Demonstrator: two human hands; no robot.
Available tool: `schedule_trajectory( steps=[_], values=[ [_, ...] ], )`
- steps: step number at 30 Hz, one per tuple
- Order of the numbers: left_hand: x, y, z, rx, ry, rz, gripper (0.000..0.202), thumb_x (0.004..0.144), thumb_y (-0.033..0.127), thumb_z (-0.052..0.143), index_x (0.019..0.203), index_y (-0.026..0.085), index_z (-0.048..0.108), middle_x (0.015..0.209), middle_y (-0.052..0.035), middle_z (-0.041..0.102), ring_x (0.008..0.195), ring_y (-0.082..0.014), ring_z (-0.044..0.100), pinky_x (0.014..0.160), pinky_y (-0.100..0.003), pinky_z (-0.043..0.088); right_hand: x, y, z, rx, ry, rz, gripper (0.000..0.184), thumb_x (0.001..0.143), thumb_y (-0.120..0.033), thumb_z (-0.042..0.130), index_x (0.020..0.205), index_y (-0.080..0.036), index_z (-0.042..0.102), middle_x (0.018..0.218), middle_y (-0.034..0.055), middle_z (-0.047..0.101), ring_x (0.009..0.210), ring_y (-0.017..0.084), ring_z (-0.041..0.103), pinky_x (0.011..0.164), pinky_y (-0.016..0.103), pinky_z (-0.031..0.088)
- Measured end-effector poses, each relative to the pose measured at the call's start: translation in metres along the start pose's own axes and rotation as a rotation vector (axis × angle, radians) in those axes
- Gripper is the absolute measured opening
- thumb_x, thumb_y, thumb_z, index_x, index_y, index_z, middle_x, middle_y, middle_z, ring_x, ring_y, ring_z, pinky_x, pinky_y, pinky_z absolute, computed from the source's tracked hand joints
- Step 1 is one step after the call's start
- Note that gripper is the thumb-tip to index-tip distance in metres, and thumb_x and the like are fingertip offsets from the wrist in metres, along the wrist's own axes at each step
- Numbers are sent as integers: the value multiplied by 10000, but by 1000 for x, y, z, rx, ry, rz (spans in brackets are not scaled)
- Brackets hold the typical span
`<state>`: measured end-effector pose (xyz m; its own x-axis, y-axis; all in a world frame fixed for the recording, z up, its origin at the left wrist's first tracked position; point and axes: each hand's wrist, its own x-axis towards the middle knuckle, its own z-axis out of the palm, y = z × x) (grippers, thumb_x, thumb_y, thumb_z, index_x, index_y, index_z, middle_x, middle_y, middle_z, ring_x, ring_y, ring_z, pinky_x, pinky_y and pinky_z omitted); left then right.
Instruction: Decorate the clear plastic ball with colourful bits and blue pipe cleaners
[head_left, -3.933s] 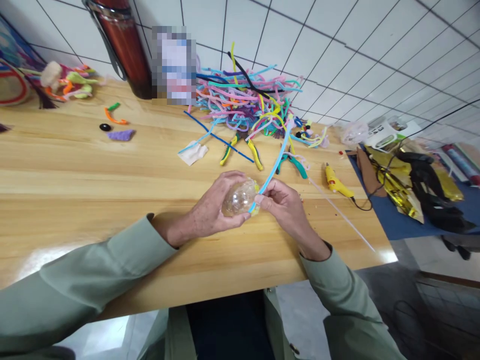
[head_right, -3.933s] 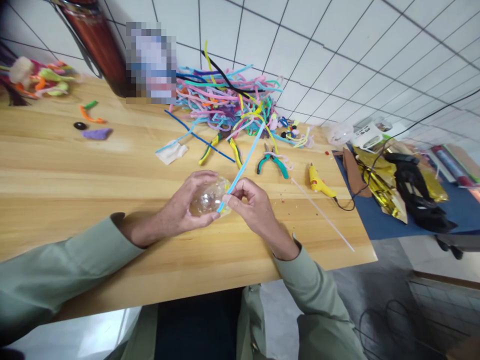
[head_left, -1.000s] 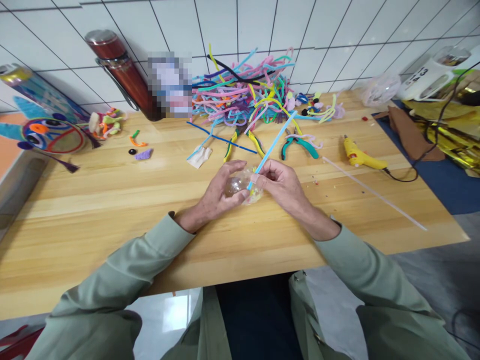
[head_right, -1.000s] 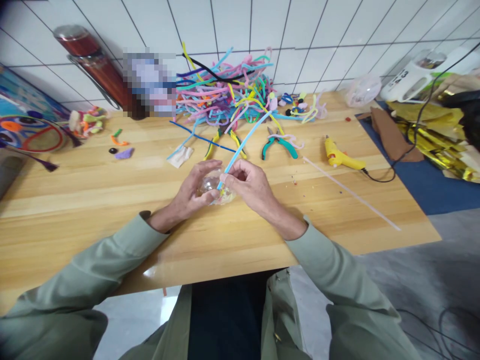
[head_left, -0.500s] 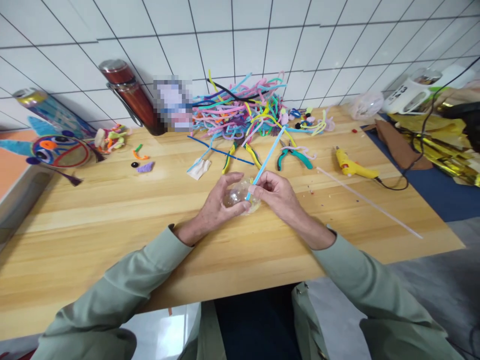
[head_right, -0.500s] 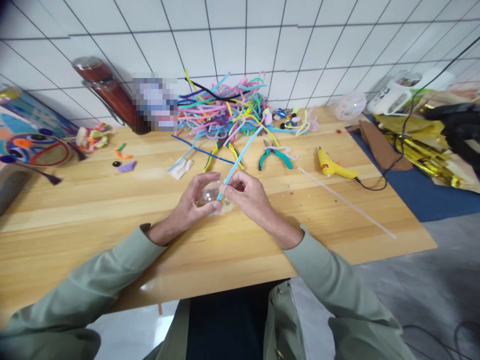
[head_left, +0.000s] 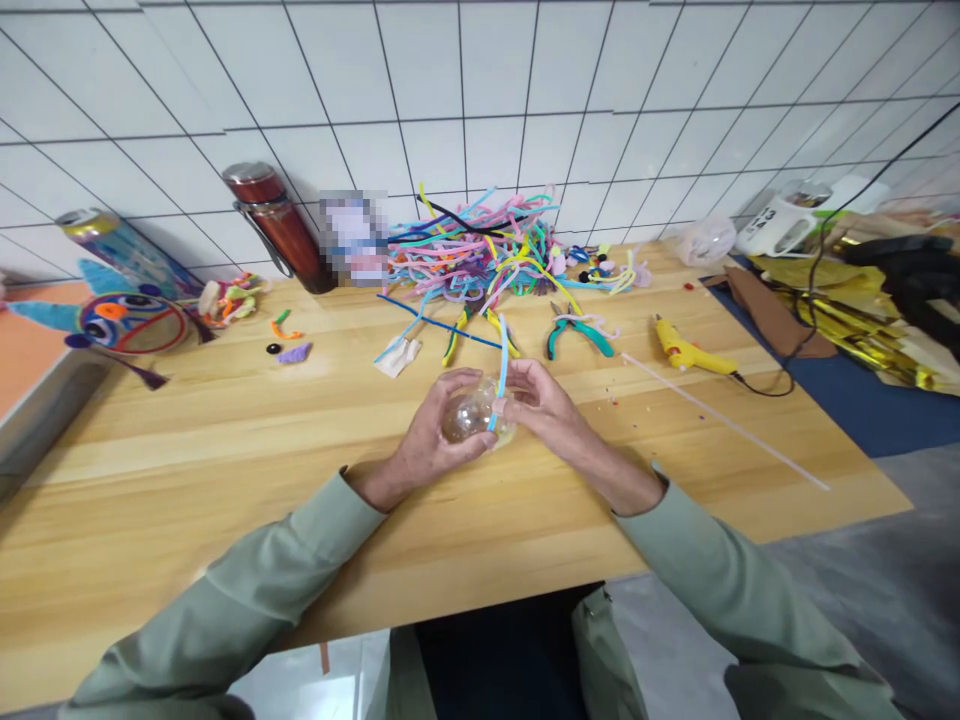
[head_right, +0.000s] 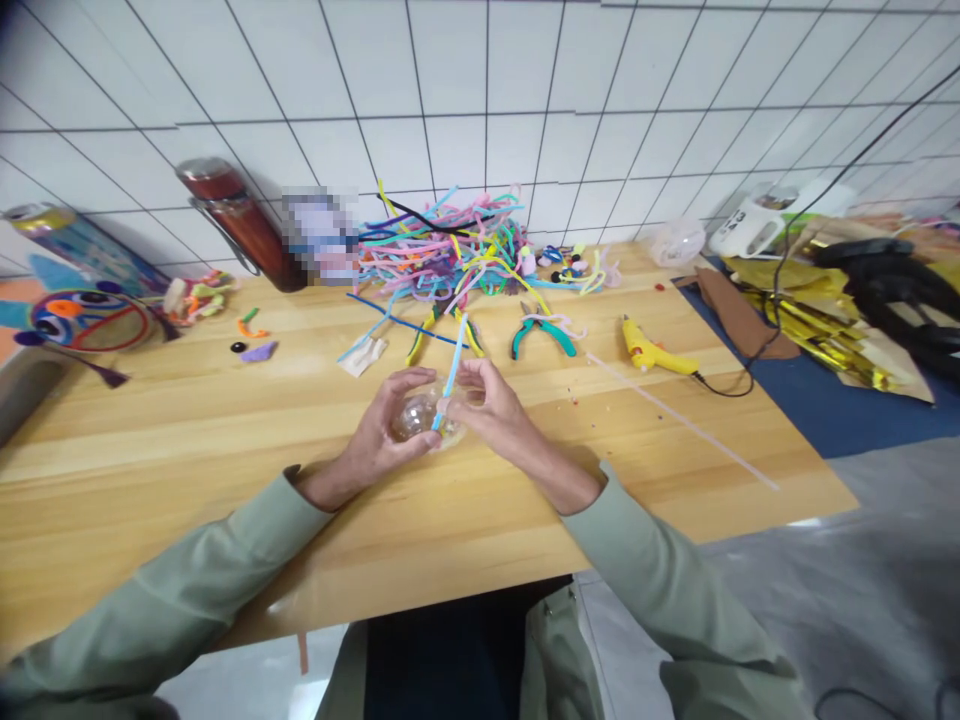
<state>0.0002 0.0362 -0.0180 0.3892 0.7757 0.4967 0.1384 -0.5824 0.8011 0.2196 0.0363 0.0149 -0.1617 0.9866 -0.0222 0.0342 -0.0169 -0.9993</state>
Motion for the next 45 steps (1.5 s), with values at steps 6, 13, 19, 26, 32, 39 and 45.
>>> schedule_trajectory(
  steps=[6, 13, 19, 26, 32, 39, 45],
  values=[
    [1, -2, -3, -20, -2, 64, 673, 917, 462, 847, 1481, 301, 517, 1469, -132, 580, 1459, -328, 549, 1248, -571, 446, 0, -1, 2, 203, -206, 42, 437, 797, -436, 882, 1162, -284, 696, 1305, 30, 755, 1290, 283, 665, 1126, 466, 518],
    [2, -3, -2, 22, -36, 182, 774, 922, 538, 827, 1561, 311, 453, 1522, -158, 558, 1497, -355, 526, 1266, -623, 430, 2, -2, 0, 219, -263, -15, 507, 768, -424, 903, 1220, -284, 723, 1229, 27, 773, 1213, 275, 692, 1060, 426, 558],
    [2, -9, -5, 91, -51, 163, 1065, 820, 755, 815, 1661, 309, 337, 1681, -203, 402, 1612, -440, 377, 1317, -710, 329, 3, -4, -6, 126, -196, -128, 663, 710, -451, 929, 1287, -265, 661, 1335, 58, 718, 1298, 299, 651, 1113, 439, 526],
    [1, -15, -1, -45, -12, -14, 1102, 813, 784, 799, 1677, 328, 291, 1712, -201, 335, 1574, -454, 441, 1234, -682, 476, -1, -1, -7, -13, -94, -240, 796, 729, -517, 927, 1397, -248, 589, 1364, 89, 694, 1288, 319, 654, 1134, 459, 501],
    [-1, -15, 1, -140, -12, -76, 1106, 793, 702, 877, 1666, 364, 288, 1734, -193, 306, 1596, -453, 418, 1246, -694, 463, 0, 4, -7, 68, -61, -199, 810, 739, -537, 906, 1413, -268, 547, 1388, 89, 695, 1315, 312, 650, 1145, 440, 501],
    [-1, -14, 7, -150, 26, -55, 1076, 806, 539, 939, 1659, 371, 306, 1738, -184, 281, 1560, -418, 460, 1239, -695, 472, 9, 8, -12, 279, 90, -94, 662, 666, -494, 889, 1255, -315, 646, 1288, 37, 758, 1265, 302, 688, 1104, 434, 544],
    [0, -10, 5, -156, 6, -112, 1103, 816, 551, 927, 1679, 362, 267, 1744, -205, 273, 1543, -432, 471, 1229, -713, 469, 5, -4, -13, 408, 70, -7, 475, 708, -519, 828, 1117, -303, 719, 1197, 59, 813, 1158, 332, 745, 1015, 491, 603]
  ],
)
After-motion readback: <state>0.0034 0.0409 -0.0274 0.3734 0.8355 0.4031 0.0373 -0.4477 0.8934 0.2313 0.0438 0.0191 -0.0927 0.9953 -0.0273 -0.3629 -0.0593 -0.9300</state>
